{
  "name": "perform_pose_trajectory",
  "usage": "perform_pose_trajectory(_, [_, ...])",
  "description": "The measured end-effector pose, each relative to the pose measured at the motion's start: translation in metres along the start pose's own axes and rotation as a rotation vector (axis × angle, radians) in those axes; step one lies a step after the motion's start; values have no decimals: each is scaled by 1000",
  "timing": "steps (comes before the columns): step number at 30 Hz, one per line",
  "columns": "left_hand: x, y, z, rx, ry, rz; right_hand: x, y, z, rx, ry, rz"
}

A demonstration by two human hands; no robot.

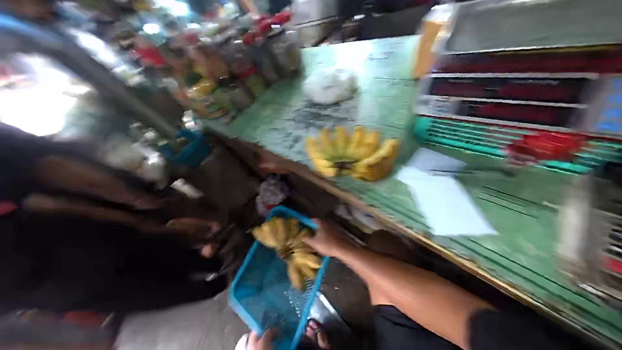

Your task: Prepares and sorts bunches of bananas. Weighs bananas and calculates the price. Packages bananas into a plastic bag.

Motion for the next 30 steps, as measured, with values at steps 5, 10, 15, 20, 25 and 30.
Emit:
perform_pose_trajectory(5, [8, 24, 9, 53, 23, 300, -23, 6, -22, 0, -110, 80])
perform_pose_trajectory(10, [26, 31, -1, 163, 113, 410, -33, 4, -25, -62, -90, 124])
perform_pose_trajectory(15, [10, -8, -20, 16, 47, -12, -27, 16, -22, -119, -128, 28])
perform_pose_trajectory(20, [-82, -118, 19, 24, 123, -254, 28, 55, 7, 119, -164, -183])
perform_pose_trajectory(25, [-23, -238, 33, -234, -14, -279, 75, 153, 46, 468, -81, -215])
perform_pose_trajectory(30, [67, -333, 87, -441, -124, -390, 71, 262, 103, 754, 25, -283])
Point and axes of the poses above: each hand's wrist, its own z-axis away from the middle knuckle, its own y-axis out of the palm, x = y × z, the point moved 1 cm from there along -z, towards the middle knuckle, and after that the axes turned 4 degrees about -z, right-handed, at the moved point
